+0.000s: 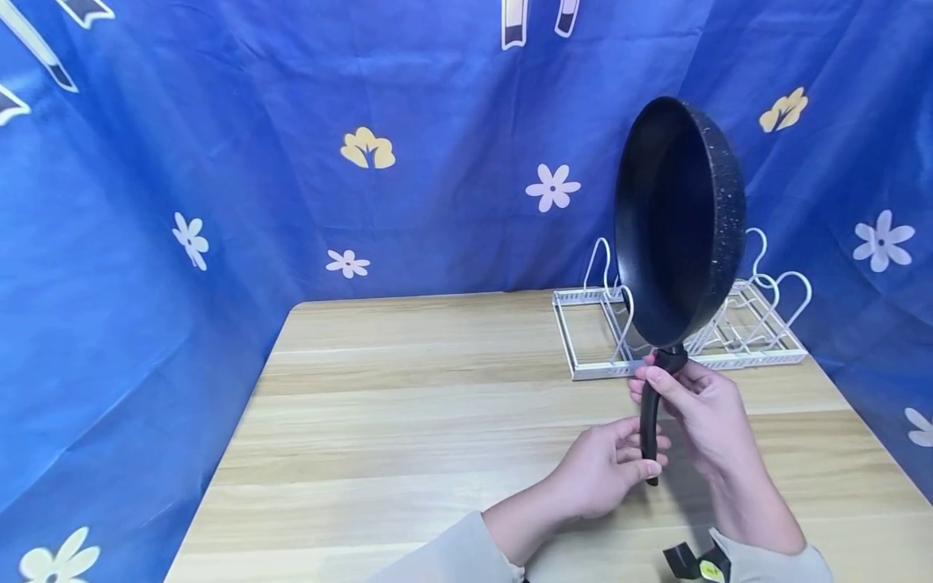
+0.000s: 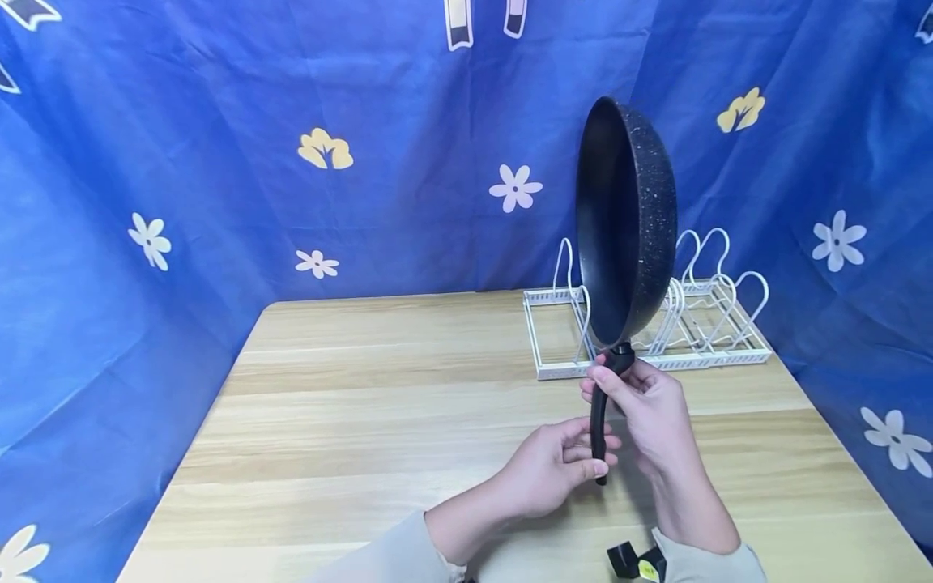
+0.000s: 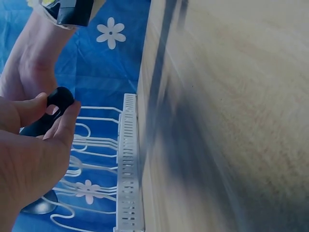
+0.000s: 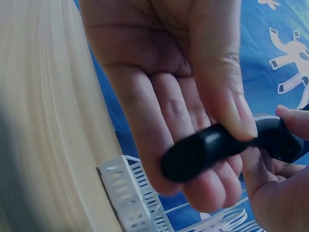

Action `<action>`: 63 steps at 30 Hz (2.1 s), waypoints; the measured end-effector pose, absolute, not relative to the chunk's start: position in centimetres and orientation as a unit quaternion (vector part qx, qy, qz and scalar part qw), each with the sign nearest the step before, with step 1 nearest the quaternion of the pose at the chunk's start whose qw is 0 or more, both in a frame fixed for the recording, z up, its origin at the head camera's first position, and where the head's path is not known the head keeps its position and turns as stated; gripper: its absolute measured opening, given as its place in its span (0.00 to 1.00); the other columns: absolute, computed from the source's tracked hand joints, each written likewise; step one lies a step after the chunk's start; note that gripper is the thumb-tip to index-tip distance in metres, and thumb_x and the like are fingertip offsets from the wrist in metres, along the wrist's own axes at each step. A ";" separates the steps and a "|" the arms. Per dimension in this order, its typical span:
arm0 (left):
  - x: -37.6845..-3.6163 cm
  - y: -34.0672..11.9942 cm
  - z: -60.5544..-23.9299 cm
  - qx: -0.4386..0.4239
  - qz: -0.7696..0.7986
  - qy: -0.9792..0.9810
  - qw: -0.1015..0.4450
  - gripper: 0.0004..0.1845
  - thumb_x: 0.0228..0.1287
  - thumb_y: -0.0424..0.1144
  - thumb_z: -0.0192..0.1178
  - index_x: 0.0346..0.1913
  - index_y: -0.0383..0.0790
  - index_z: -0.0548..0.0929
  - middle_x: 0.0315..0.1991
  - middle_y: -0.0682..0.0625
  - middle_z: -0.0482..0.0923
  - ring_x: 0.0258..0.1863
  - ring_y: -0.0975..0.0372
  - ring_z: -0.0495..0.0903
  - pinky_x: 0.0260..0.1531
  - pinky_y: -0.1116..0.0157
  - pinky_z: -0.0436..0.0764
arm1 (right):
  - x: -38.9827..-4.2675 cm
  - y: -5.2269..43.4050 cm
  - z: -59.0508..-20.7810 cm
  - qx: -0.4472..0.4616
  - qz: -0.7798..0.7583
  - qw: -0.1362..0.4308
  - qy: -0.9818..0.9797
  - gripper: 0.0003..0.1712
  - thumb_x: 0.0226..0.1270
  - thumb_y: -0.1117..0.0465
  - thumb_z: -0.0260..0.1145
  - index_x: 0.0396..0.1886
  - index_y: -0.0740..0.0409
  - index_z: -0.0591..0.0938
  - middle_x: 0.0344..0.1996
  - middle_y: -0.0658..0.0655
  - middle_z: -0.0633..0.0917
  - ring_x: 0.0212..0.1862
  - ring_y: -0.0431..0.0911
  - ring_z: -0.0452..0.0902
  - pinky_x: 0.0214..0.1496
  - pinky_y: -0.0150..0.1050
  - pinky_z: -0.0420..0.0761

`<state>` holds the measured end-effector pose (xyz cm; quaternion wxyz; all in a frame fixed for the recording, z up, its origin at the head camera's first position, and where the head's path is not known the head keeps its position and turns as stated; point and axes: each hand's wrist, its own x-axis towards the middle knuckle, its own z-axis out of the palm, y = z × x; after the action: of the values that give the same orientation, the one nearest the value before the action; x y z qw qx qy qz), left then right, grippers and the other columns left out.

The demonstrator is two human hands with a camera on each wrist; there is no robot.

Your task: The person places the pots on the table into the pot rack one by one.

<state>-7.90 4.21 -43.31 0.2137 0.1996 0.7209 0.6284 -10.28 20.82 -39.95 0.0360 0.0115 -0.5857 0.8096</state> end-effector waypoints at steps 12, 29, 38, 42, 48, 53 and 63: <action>-8.0 4.8 -43.5 0.173 0.637 0.715 0.229 0.17 0.71 0.31 0.71 0.60 0.32 0.85 0.53 0.44 0.93 0.45 0.72 0.91 0.43 0.80 0.85 | -11.1 20.8 -41.0 -0.012 0.830 -0.002 -0.557 0.11 0.81 0.71 0.63 0.43 0.57 0.90 0.36 0.52 0.94 0.39 0.43 0.94 0.49 0.36 0.93; -8.0 5.5 -45.0 0.143 0.636 0.720 0.239 0.15 0.69 0.30 0.73 0.56 0.31 0.87 0.49 0.43 0.94 0.41 0.72 0.91 0.38 0.80 0.84 | -11.8 21.3 -43.0 -0.066 0.824 -0.073 -0.558 0.11 0.82 0.66 0.64 0.38 0.52 0.89 0.32 0.50 0.94 0.36 0.40 0.93 0.49 0.34 0.93; -8.1 5.8 -45.7 0.122 0.645 0.713 0.247 0.17 0.68 0.29 0.73 0.58 0.30 0.86 0.49 0.42 0.94 0.42 0.69 0.92 0.39 0.80 0.86 | -12.2 21.6 -44.0 -0.083 0.820 -0.090 -0.559 0.10 0.83 0.64 0.64 0.39 0.52 0.89 0.32 0.49 0.93 0.36 0.39 0.93 0.49 0.34 0.93; -8.2 5.9 -46.1 0.115 0.643 0.715 0.249 0.16 0.68 0.29 0.73 0.56 0.31 0.87 0.48 0.43 0.94 0.40 0.71 0.91 0.38 0.79 0.86 | -12.2 21.8 -44.5 -0.083 0.819 -0.096 -0.560 0.10 0.83 0.64 0.63 0.40 0.52 0.89 0.33 0.49 0.93 0.38 0.39 0.93 0.51 0.33 0.92; -8.6 5.8 -46.7 0.114 0.635 0.722 0.248 0.16 0.68 0.28 0.72 0.57 0.30 0.86 0.48 0.45 0.94 0.39 0.73 0.90 0.39 0.79 0.85 | -12.5 22.0 -45.2 -0.077 0.808 -0.108 -0.574 0.09 0.84 0.63 0.63 0.41 0.50 0.88 0.34 0.48 0.93 0.40 0.39 0.93 0.53 0.32 0.91; -8.9 5.6 -46.9 0.113 0.625 0.731 0.248 0.16 0.68 0.28 0.72 0.56 0.29 0.86 0.47 0.44 0.94 0.40 0.72 0.90 0.40 0.79 0.85 | -12.7 22.1 -45.5 -0.072 0.813 -0.118 -0.565 0.10 0.84 0.63 0.62 0.42 0.50 0.89 0.36 0.48 0.93 0.42 0.39 0.93 0.55 0.33 0.91; -9.8 5.2 -47.2 0.070 0.574 0.782 0.232 0.22 0.60 0.29 0.78 0.58 0.33 0.88 0.40 0.46 0.95 0.39 0.64 0.94 0.41 0.73 0.88 | -12.5 22.7 -46.5 -0.043 0.790 -0.136 -0.597 0.10 0.85 0.67 0.58 0.58 0.62 0.81 0.44 0.47 0.95 0.50 0.39 0.92 0.58 0.31 0.89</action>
<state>-9.81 5.16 -47.18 0.2317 0.0704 0.7820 0.5743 -12.53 22.74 -46.46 -0.1363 -0.0429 -0.5966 0.7897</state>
